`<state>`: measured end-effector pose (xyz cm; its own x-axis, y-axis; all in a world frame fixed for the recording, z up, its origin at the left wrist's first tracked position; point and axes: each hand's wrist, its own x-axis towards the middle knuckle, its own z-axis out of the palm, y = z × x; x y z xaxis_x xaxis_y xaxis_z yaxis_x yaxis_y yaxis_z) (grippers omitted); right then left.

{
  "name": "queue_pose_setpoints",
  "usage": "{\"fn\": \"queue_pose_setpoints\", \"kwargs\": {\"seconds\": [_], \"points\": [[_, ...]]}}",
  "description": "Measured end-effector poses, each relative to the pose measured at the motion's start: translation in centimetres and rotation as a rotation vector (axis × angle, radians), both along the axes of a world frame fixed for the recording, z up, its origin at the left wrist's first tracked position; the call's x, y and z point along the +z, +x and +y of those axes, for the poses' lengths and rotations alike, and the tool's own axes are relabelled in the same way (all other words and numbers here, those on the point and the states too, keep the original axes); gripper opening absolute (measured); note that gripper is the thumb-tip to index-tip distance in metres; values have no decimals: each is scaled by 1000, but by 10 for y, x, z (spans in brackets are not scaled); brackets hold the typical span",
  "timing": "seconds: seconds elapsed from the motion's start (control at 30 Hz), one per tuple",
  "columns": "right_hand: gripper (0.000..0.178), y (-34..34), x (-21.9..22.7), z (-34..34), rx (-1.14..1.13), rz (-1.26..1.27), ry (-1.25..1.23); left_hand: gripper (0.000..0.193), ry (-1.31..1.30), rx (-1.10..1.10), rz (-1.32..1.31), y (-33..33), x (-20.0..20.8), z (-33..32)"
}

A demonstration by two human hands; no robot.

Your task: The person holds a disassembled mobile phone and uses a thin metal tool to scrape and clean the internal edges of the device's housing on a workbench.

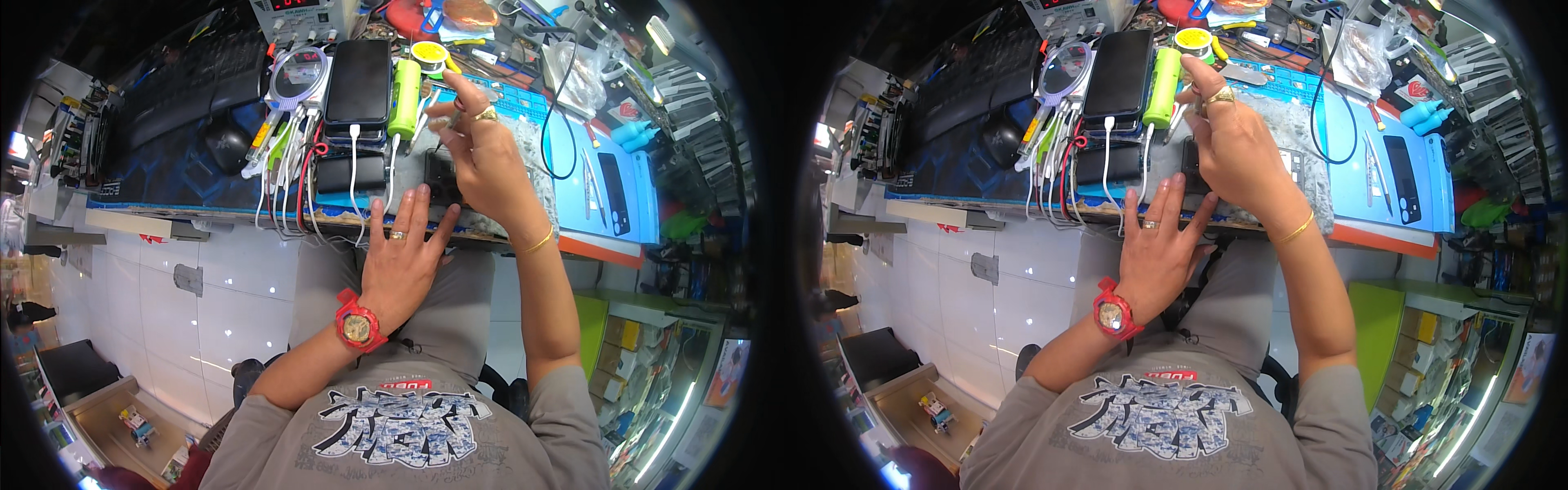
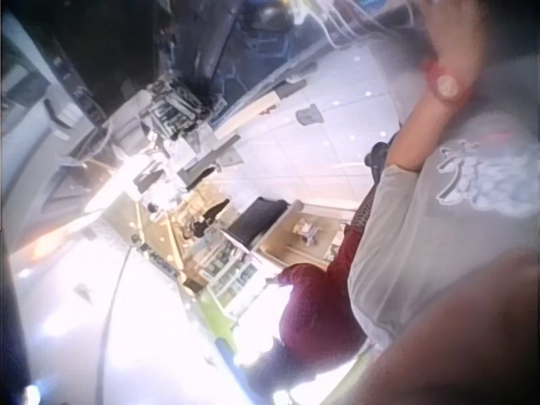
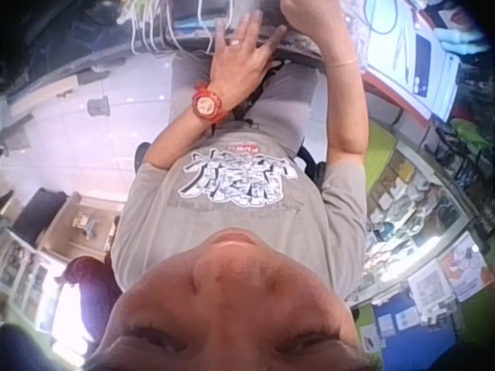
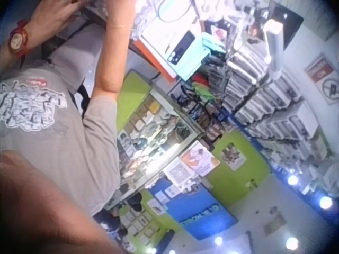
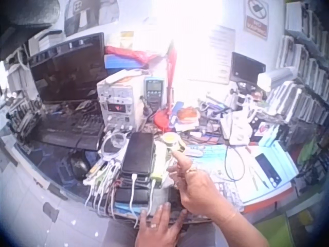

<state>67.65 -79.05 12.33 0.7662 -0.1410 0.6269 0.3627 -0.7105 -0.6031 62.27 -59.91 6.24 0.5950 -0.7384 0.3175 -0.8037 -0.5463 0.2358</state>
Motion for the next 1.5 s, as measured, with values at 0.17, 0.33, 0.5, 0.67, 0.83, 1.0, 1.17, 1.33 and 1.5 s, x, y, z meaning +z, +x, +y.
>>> {"fn": "queue_pose_setpoints", "kwargs": {"seconds": [0.17, 0.33, 0.5, 0.67, 0.83, 1.0, 1.17, 1.33, 1.5], "points": [[59, -4, 1, -2, -75, 44, -27, 86, 1, 2, 0, -1, -1, 0], [59, -6, 8, -1, -63, 129, -64, 87, -2, 3, 3, -1, -2, -1], [57, -3, 0, -2, 14, 53, 10, 87, 5, 6, -10, -2, -3, 0], [58, -3, 2, -4, -21, 56, -141, 86, 0, 9, -12, -2, -5, 0], [59, -3, 5, 1, -46, 128, -88, 86, -15, 13, -10, -2, -5, 0], [64, -4, 5, -10, -26, 93, -113, 85, 0, 5, -14, -1, -1, 1], [61, 11, -2, -24, -114, 21, 86, 85, -1, 5, -4, -2, 0, 0], [62, 22, -15, -28, -98, 15, 115, 86, 2, 1, -21, -1, -2, 0], [62, 24, -15, -22, -100, 31, 120, 86, -5, 5, -21, -1, -3, -1]]}}
